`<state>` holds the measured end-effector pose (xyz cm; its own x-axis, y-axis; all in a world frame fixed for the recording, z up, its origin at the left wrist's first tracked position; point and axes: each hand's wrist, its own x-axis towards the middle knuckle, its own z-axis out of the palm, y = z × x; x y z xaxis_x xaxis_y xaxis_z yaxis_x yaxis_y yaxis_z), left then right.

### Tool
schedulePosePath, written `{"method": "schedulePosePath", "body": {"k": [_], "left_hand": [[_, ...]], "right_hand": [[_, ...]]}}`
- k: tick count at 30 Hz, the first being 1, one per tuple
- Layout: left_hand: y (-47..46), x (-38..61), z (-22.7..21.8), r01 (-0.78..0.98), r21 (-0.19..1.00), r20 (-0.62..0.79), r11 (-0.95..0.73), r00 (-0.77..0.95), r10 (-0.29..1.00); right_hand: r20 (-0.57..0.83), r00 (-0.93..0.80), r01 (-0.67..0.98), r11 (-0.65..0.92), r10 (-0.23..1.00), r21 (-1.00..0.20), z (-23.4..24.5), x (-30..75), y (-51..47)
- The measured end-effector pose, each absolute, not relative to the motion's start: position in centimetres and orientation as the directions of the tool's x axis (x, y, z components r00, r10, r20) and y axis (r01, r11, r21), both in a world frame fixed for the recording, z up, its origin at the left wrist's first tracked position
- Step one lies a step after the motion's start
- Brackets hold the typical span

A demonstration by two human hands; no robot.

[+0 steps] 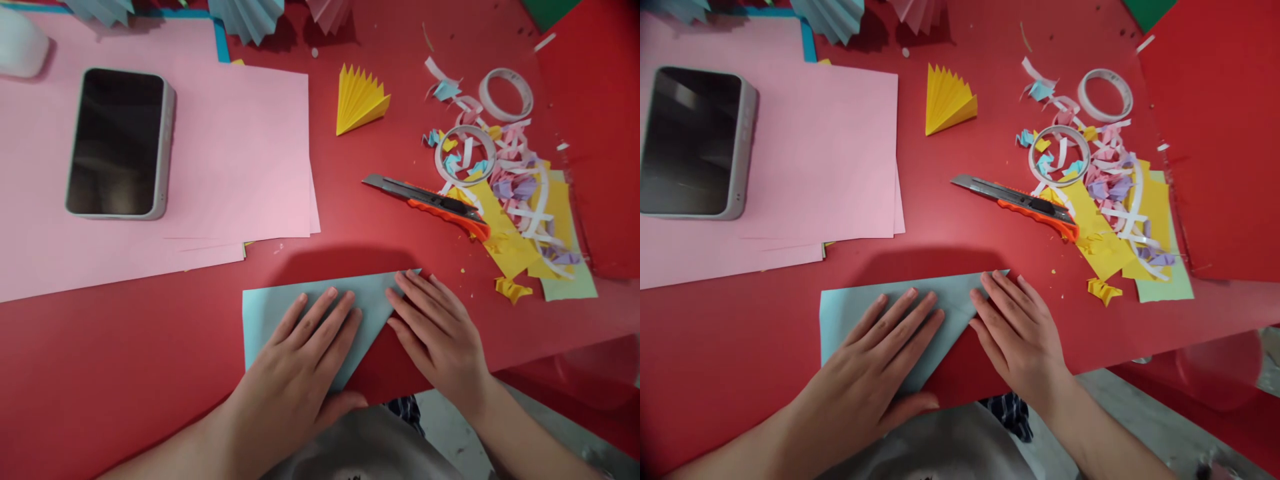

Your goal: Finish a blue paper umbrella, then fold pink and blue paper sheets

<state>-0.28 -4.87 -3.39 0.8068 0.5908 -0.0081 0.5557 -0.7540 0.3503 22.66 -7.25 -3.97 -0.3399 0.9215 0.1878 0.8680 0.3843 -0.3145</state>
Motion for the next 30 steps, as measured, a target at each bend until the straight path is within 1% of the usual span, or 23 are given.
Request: {"method": "schedulePosePath", "body": {"k": [5, 10, 30], "left_hand": [[-4.82, -0.3, -3.28, 0.561, 0.337, -0.039, -0.756, 0.811, 0.584], [-4.79, -0.21, -3.32, 0.561, 0.348, -0.056, -0.751, 0.812, 0.581], [-4.84, -0.29, -3.26, 0.567, 0.349, -0.048, -0.746, 0.806, 0.589]], "right_hand": [[0.192, -0.354, 0.868, 0.398, 0.915, -0.296, -4.0, 22.78, -7.37], [0.198, -0.363, 0.865, 0.408, 0.91, -0.292, -4.02, 22.8, -7.42], [0.186, -0.375, 0.869, 0.414, 0.908, -0.272, -3.94, 22.73, -7.37]]}}
